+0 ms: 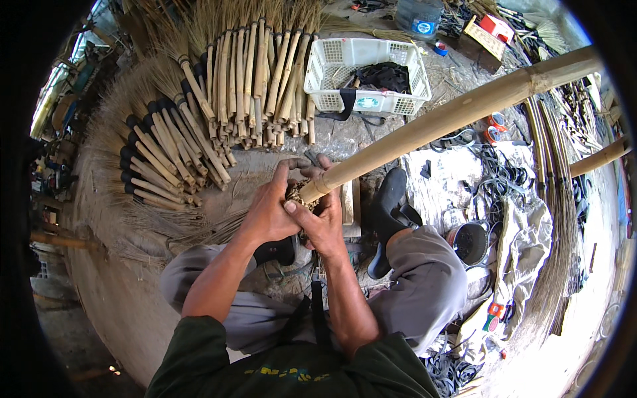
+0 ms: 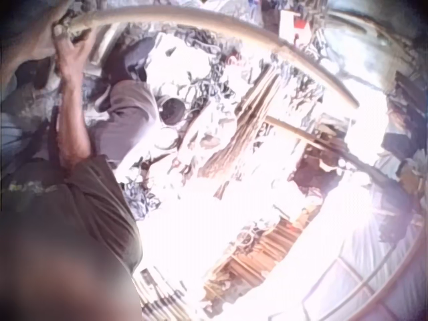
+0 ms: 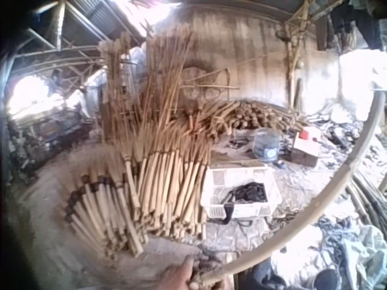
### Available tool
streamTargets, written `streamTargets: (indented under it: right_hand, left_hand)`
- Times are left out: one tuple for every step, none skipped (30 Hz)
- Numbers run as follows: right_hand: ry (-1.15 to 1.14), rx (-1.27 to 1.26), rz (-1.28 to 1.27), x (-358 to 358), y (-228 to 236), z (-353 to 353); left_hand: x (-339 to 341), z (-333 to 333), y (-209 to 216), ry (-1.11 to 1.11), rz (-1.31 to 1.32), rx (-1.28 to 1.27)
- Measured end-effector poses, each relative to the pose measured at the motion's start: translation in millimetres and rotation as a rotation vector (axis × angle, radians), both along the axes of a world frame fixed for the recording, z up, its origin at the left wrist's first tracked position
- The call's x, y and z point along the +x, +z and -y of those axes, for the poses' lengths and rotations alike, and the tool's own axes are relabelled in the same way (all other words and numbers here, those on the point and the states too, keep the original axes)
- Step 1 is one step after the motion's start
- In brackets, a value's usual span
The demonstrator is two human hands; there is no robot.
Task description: The person sits on the floor and uses shears to cut long black rubber strips into shorter pieces. They gather the cut pieces and place them aside, then stand and move to a different area where they handle bundles of broom bristles.
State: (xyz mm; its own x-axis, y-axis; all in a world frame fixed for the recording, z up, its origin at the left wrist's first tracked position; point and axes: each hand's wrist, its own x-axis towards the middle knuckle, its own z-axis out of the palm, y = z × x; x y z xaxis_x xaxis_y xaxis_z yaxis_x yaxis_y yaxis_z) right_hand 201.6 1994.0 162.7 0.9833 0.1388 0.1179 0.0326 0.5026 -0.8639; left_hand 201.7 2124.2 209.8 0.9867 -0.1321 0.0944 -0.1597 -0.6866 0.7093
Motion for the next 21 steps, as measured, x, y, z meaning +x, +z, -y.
streamTargets:
  right_hand:
    - [-0.031,-0.076,0.068,2,-2,2]
    - [0.009,-0.071,0.065,4,-4,4]
    - [0.042,-0.072,0.088,9,-6,4]
    - [0.075,-0.073,0.112,13,-7,5]
    - [0.101,-0.085,0.117,15,-8,5]
    - [0.127,-0.099,0.122,18,-8,5]
    - [0.134,-0.089,0.121,18,-8,6]
    - [0.140,-0.079,0.121,19,-8,7]
    - [0.130,-0.042,0.107,14,-7,8]
    - [0.128,-0.006,0.119,9,-5,9]
    - [0.156,0.029,0.078,7,-5,9]
    - [0.147,-0.007,0.058,8,-5,7]
    - [0.144,-0.047,0.058,12,-6,5]
    - [0.140,-0.087,0.058,14,-7,4]
    - [0.149,-0.075,0.031,14,-7,5]
    - [0.157,-0.064,0.004,15,-8,4]
    - [0.167,-0.052,-0.020,15,-8,4]
    - [0.143,0.001,-0.015,14,-7,2]
    - [0.121,0.056,-0.012,10,-7,1]
    - [0.107,0.116,0.017,5,-7,-1]
    - [0.098,0.110,-0.063,2,-7,-3]
  left_hand:
    - [0,-1,1,-0.028,0.038,-0.008]
    - [1,-1,1,-0.055,0.074,-0.017]
    - [-1,-2,2,-0.041,0.003,-0.011]
    - [-1,-3,4,-0.028,-0.067,-0.006]
    - [0,-2,4,-0.016,-0.138,0.000]
    - [-1,-3,5,-0.008,-0.158,-0.004]
    - [0,-3,5,-0.001,-0.172,-0.008]
    - [2,-4,5,0.004,-0.173,-0.015]
    - [4,-6,6,-0.031,-0.150,-0.048]
    - [7,-9,7,-0.067,-0.117,-0.088]
    - [9,-12,7,-0.102,-0.076,-0.125]
    - [9,-13,6,-0.081,-0.114,-0.121]
    - [9,-14,5,-0.061,-0.146,-0.115]
    - [9,-14,5,-0.042,-0.177,-0.110]
    - [10,-13,6,-0.029,-0.191,-0.096]
    - [12,-12,8,-0.017,-0.205,-0.083]
    - [14,-10,11,0.012,-0.260,-0.053]
    - [15,-9,15,0.011,-0.248,-0.069]
    - [14,-10,20,0.026,-0.282,-0.069]
    - [14,-10,24,0.031,-0.290,-0.079]
    - [15,-10,27,0.042,-0.303,-0.035]
